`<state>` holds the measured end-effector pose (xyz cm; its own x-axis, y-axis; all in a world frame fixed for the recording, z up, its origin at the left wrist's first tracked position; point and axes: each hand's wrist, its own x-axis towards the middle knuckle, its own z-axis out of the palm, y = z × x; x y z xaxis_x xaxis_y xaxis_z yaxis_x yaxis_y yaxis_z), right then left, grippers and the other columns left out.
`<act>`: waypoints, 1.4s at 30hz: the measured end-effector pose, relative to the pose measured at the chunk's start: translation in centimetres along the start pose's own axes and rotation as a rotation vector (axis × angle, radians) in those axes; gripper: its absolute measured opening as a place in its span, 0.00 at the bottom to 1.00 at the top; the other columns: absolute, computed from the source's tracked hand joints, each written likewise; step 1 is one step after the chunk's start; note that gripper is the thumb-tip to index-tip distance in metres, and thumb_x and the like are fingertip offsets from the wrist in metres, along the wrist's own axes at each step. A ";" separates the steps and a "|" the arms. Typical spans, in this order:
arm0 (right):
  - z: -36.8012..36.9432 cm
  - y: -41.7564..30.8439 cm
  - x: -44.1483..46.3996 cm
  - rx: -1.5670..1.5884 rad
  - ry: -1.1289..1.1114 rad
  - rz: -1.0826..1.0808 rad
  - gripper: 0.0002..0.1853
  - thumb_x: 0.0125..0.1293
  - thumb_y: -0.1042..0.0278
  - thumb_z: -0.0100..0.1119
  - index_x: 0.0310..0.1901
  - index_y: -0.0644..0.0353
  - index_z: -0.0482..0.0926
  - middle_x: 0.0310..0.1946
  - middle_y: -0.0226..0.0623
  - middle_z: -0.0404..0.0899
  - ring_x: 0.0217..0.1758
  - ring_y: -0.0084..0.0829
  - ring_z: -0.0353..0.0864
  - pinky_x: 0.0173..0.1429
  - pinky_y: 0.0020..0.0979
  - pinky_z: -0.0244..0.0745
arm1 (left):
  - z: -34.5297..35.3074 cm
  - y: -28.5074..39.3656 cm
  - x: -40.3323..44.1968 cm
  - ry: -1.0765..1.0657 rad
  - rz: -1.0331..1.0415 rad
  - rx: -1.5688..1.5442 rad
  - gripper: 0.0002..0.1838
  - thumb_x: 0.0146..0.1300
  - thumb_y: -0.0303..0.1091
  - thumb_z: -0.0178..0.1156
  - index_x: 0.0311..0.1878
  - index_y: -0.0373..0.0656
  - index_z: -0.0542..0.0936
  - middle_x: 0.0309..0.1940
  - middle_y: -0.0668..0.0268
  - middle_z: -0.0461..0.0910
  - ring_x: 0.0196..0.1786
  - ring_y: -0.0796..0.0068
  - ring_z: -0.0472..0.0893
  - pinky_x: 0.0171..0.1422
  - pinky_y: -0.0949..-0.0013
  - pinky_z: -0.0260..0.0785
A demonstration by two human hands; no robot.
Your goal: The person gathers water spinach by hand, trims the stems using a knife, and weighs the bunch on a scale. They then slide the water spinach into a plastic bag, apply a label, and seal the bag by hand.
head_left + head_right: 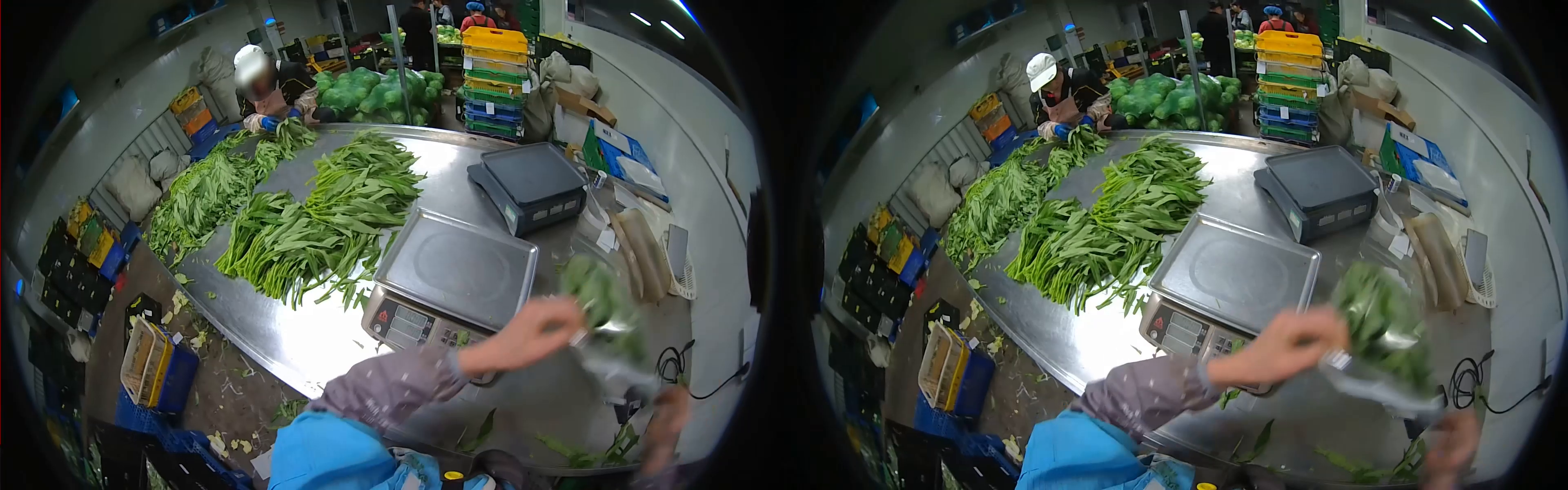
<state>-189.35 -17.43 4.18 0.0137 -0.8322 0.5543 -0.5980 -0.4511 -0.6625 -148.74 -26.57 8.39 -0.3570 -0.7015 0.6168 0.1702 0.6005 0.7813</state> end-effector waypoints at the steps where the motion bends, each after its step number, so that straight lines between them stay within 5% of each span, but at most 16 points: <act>1: 4.4 -2.8 -1.7 -0.545 -0.114 -0.436 0.07 0.53 0.72 0.51 0.31 0.66 0.71 0.24 0.40 0.69 0.26 0.38 0.68 0.31 0.36 0.63 | 0.8 -2.7 -4.4 -0.050 -0.206 0.019 0.06 0.58 0.28 0.56 0.36 0.37 0.77 0.34 0.63 0.76 0.39 0.71 0.76 0.46 0.69 0.67; 3: 9.4 -2.3 -8.4 -0.544 -0.491 -0.283 0.04 0.44 0.77 0.52 0.26 0.65 0.74 0.22 0.43 0.72 0.28 0.43 0.74 0.32 0.41 0.66 | 3.1 -9.0 -15.2 -0.043 -0.392 0.007 0.08 0.58 0.32 0.60 0.37 0.38 0.77 0.36 0.64 0.76 0.43 0.72 0.75 0.48 0.68 0.67; 4: 10.8 -4.4 -9.7 -0.268 -0.571 -0.140 0.07 0.43 0.79 0.54 0.28 0.65 0.75 0.24 0.44 0.74 0.31 0.43 0.76 0.34 0.40 0.69 | 3.5 -11.5 -20.0 -0.222 -0.652 -0.020 0.08 0.58 0.33 0.60 0.37 0.38 0.77 0.39 0.63 0.76 0.46 0.70 0.75 0.50 0.68 0.67; 5: 10.9 -3.1 -10.7 -0.264 -0.577 -0.139 0.07 0.43 0.79 0.54 0.28 0.65 0.75 0.24 0.44 0.74 0.31 0.43 0.76 0.34 0.40 0.69 | 4.0 -11.9 -22.9 -0.245 -0.677 0.042 0.11 0.56 0.34 0.61 0.39 0.38 0.77 0.38 0.61 0.75 0.45 0.67 0.75 0.50 0.67 0.67; 7: 11.2 -0.8 -12.2 -0.324 -1.016 0.472 0.36 0.53 0.63 0.65 0.64 0.51 0.61 0.60 0.48 0.67 0.60 0.42 0.70 0.63 0.39 0.61 | 4.9 -11.1 -24.3 -0.274 -0.714 0.101 0.13 0.55 0.36 0.62 0.40 0.38 0.76 0.37 0.59 0.75 0.44 0.64 0.76 0.49 0.66 0.68; 8: 11.4 -0.9 -12.5 -0.318 -1.018 0.481 0.36 0.53 0.63 0.65 0.64 0.51 0.61 0.60 0.48 0.67 0.60 0.42 0.70 0.63 0.39 0.61 | 5.8 -10.2 -24.0 -0.118 -0.758 0.113 0.17 0.55 0.37 0.62 0.44 0.38 0.75 0.40 0.57 0.75 0.46 0.61 0.76 0.50 0.64 0.67; 10: 13.1 -4.7 -8.6 -0.150 -0.535 0.459 0.07 0.44 0.80 0.55 0.29 0.65 0.76 0.26 0.44 0.75 0.31 0.45 0.76 0.35 0.40 0.71 | 7.1 -10.7 -23.5 0.041 -0.788 0.130 0.20 0.54 0.38 0.63 0.48 0.39 0.73 0.42 0.56 0.75 0.48 0.59 0.75 0.51 0.62 0.67; 13: 14.6 -5.5 -6.0 -0.202 -0.483 0.317 0.13 0.47 0.80 0.56 0.38 0.68 0.74 0.36 0.48 0.74 0.41 0.47 0.74 0.46 0.40 0.68 | 8.3 -11.6 -23.3 0.211 -0.736 0.180 0.27 0.54 0.40 0.63 0.53 0.37 0.68 0.45 0.49 0.75 0.49 0.57 0.76 0.50 0.60 0.67; 15: 16.1 -5.1 -5.4 -0.261 -0.427 0.187 0.18 0.48 0.79 0.56 0.44 0.69 0.72 0.41 0.50 0.73 0.47 0.47 0.72 0.52 0.40 0.67 | 7.8 -11.3 -22.4 -0.158 -1.065 0.303 0.23 0.57 0.43 0.60 0.51 0.37 0.73 0.42 0.50 0.79 0.45 0.63 0.78 0.47 0.63 0.69; 20: 19.6 -4.2 -5.4 -0.403 -0.400 0.146 0.34 0.46 0.73 0.63 0.59 0.63 0.63 0.61 0.50 0.58 0.65 0.49 0.56 0.66 0.46 0.53 | 7.6 -12.2 -23.7 -0.144 -1.120 0.091 0.16 0.55 0.42 0.60 0.39 0.37 0.79 0.32 0.53 0.81 0.38 0.57 0.81 0.44 0.58 0.70; 28: 23.0 -1.1 -7.8 -0.516 -0.627 0.086 0.36 0.47 0.65 0.66 0.60 0.62 0.64 0.62 0.46 0.58 0.66 0.49 0.53 0.66 0.49 0.48 | 8.1 -12.2 -25.3 -0.103 -1.108 0.110 0.16 0.62 0.42 0.54 0.37 0.36 0.78 0.28 0.56 0.81 0.33 0.66 0.81 0.38 0.63 0.72; 30: 23.2 0.4 -9.2 -0.528 -0.768 0.100 0.35 0.48 0.63 0.66 0.59 0.61 0.65 0.61 0.45 0.58 0.66 0.48 0.53 0.65 0.49 0.49 | 8.0 -11.3 -25.0 0.007 -1.304 -0.558 0.14 0.67 0.38 0.49 0.39 0.35 0.76 0.25 0.60 0.81 0.26 0.75 0.79 0.29 0.72 0.70; 36: 22.9 -0.6 -9.4 -0.477 -0.683 0.241 0.30 0.49 0.63 0.64 0.55 0.61 0.69 0.59 0.44 0.63 0.64 0.46 0.56 0.64 0.48 0.51 | 4.9 -9.3 -25.7 -0.188 -1.351 -0.623 0.13 0.68 0.36 0.47 0.40 0.36 0.76 0.24 0.65 0.80 0.18 0.82 0.73 0.22 0.80 0.63; 39: 22.4 -1.3 -10.3 -0.364 -0.517 0.211 0.24 0.50 0.67 0.61 0.51 0.63 0.72 0.55 0.46 0.68 0.60 0.47 0.63 0.62 0.44 0.56 | 0.9 -5.1 -24.5 -0.373 -1.319 -0.128 0.13 0.62 0.40 0.52 0.39 0.42 0.80 0.23 0.66 0.80 0.26 0.75 0.77 0.29 0.72 0.69; 40: 22.4 -1.9 -10.0 -0.320 -0.464 0.232 0.23 0.50 0.69 0.59 0.50 0.63 0.73 0.54 0.46 0.70 0.58 0.47 0.65 0.62 0.43 0.58 | 0.7 -7.6 -28.4 -0.421 -0.881 0.481 0.12 0.59 0.39 0.52 0.39 0.42 0.79 0.26 0.60 0.80 0.30 0.64 0.80 0.33 0.64 0.70; 42: 22.0 -2.4 -10.3 -0.313 -0.342 0.216 0.20 0.51 0.71 0.58 0.47 0.64 0.74 0.49 0.46 0.73 0.53 0.47 0.70 0.56 0.41 0.65 | -0.2 -6.7 -27.7 -0.372 -0.709 1.043 0.10 0.56 0.35 0.57 0.39 0.42 0.77 0.30 0.58 0.78 0.34 0.57 0.77 0.41 0.61 0.69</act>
<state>-170.41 -14.86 -11.05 0.0932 -0.9773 0.1902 -0.8270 -0.1824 -0.5318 -139.81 -11.22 -13.97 -0.3334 -0.9386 -0.0887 -0.8827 0.2778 0.3789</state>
